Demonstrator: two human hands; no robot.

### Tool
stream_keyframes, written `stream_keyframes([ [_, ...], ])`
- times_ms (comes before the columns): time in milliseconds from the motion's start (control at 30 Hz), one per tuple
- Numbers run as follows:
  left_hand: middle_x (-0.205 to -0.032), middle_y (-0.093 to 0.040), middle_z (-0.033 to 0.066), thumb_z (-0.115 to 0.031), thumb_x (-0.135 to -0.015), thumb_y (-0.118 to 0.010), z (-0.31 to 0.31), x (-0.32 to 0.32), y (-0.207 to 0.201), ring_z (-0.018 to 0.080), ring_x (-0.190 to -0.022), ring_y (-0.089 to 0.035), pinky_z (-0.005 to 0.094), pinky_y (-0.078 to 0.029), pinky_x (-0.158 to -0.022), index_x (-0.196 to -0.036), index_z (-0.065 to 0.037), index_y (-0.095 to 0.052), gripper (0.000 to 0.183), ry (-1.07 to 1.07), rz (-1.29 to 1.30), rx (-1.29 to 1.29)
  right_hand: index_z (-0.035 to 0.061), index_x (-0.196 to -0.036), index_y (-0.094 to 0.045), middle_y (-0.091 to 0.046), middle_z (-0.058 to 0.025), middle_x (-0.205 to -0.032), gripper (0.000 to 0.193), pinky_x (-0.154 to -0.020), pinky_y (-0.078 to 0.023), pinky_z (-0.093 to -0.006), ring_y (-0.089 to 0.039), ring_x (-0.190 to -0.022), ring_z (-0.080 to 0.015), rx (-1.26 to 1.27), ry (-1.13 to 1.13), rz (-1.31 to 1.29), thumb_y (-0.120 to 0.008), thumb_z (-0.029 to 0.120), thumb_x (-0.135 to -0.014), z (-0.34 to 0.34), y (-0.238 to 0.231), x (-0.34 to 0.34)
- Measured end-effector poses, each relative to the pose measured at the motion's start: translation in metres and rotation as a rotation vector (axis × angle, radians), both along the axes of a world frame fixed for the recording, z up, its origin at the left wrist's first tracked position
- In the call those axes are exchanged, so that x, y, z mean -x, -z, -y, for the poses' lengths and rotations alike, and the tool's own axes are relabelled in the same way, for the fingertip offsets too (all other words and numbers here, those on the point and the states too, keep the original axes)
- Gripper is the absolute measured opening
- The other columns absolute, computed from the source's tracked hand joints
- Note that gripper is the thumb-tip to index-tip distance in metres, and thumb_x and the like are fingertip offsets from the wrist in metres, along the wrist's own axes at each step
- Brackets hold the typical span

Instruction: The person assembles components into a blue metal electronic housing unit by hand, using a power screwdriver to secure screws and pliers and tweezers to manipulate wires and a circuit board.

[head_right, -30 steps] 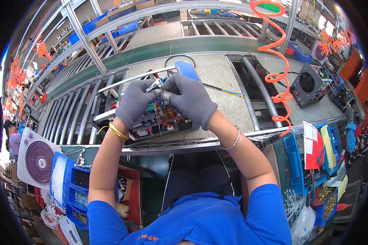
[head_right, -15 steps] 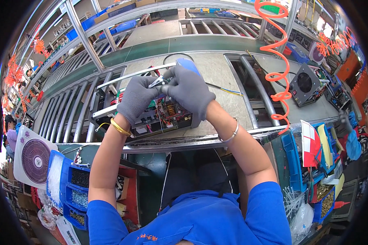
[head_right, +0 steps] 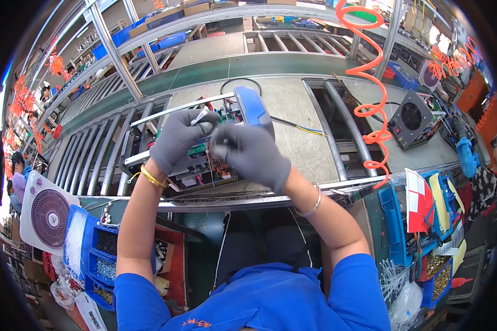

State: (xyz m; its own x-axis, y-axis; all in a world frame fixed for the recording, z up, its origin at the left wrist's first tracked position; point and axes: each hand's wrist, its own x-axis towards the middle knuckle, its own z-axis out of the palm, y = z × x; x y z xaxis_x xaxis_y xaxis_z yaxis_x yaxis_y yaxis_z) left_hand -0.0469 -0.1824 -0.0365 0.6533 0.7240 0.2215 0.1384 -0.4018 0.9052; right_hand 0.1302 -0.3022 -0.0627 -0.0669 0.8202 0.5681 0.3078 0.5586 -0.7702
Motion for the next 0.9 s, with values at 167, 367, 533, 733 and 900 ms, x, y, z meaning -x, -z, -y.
stream_keyframes([
  [167, -0.102, -0.076, 0.0113, -0.008, -0.097, -0.060, 0.004, -0.002, -0.003, 0.0160, -0.099, -0.069, 0.0294, -0.051, -0.092, -0.123, 0.001, -0.070, 0.030, -0.142, 0.085, -0.089, 0.0064, -0.100, -0.066, -0.069, -0.0110, -0.089, 0.012, -0.074, -0.054, -0.0343, -0.069, -0.081, -0.0234, 0.197, 0.021, 0.110, -0.072, 0.011, -0.090, 0.016, 0.026, -0.001],
  [367, -0.101, -0.076, 0.0112, -0.010, -0.097, -0.060, 0.002, -0.004, 0.001, 0.0158, -0.097, -0.068, 0.0300, -0.052, -0.091, -0.124, 0.001, -0.070, 0.030, -0.148, 0.157, -0.087, 0.0069, -0.099, -0.064, -0.067, -0.0127, -0.091, 0.016, -0.072, -0.054, -0.0330, -0.067, -0.078, -0.0260, -0.018, 0.170, 0.444, -0.074, 0.007, -0.087, -0.003, 0.042, -0.001],
  [533, -0.102, -0.076, 0.0111, -0.012, -0.098, -0.060, -0.002, 0.001, 0.005, 0.0157, -0.098, -0.068, 0.0301, -0.051, -0.092, -0.124, 0.002, -0.069, 0.030, -0.154, 0.167, -0.067, 0.0064, -0.106, -0.064, -0.067, -0.0096, -0.090, 0.018, -0.072, -0.053, -0.0312, -0.066, -0.078, -0.0193, 0.029, 0.140, 0.373, -0.073, 0.007, -0.090, -0.004, 0.048, 0.001],
  [733, -0.095, -0.072, 0.0073, -0.015, -0.103, -0.056, 0.054, 0.022, 0.003, 0.0098, -0.078, -0.063, 0.0245, -0.049, -0.072, -0.125, 0.002, -0.065, 0.029, -0.328, 0.325, -0.354, 0.0019, -0.110, -0.067, -0.070, -0.0077, -0.093, 0.021, -0.075, -0.053, -0.0294, -0.065, -0.083, -0.0129, 0.244, 0.104, -0.075, -0.070, 0.015, -0.094, 0.031, 0.092, 0.002],
  [900, -0.081, -0.068, 0.0018, -0.021, -0.103, -0.060, 0.104, 0.039, 0.103, 0.0060, -0.076, -0.061, 0.0237, -0.050, -0.072, -0.119, -0.002, -0.069, 0.026, -0.403, 0.320, -0.067, 0.0078, -0.134, -0.060, -0.070, -0.0140, -0.092, 0.040, -0.075, -0.054, -0.0345, -0.068, -0.080, -0.0205, 0.455, 0.205, 0.008, -0.064, 0.018, -0.096, 0.038, 0.119, 0.014],
])
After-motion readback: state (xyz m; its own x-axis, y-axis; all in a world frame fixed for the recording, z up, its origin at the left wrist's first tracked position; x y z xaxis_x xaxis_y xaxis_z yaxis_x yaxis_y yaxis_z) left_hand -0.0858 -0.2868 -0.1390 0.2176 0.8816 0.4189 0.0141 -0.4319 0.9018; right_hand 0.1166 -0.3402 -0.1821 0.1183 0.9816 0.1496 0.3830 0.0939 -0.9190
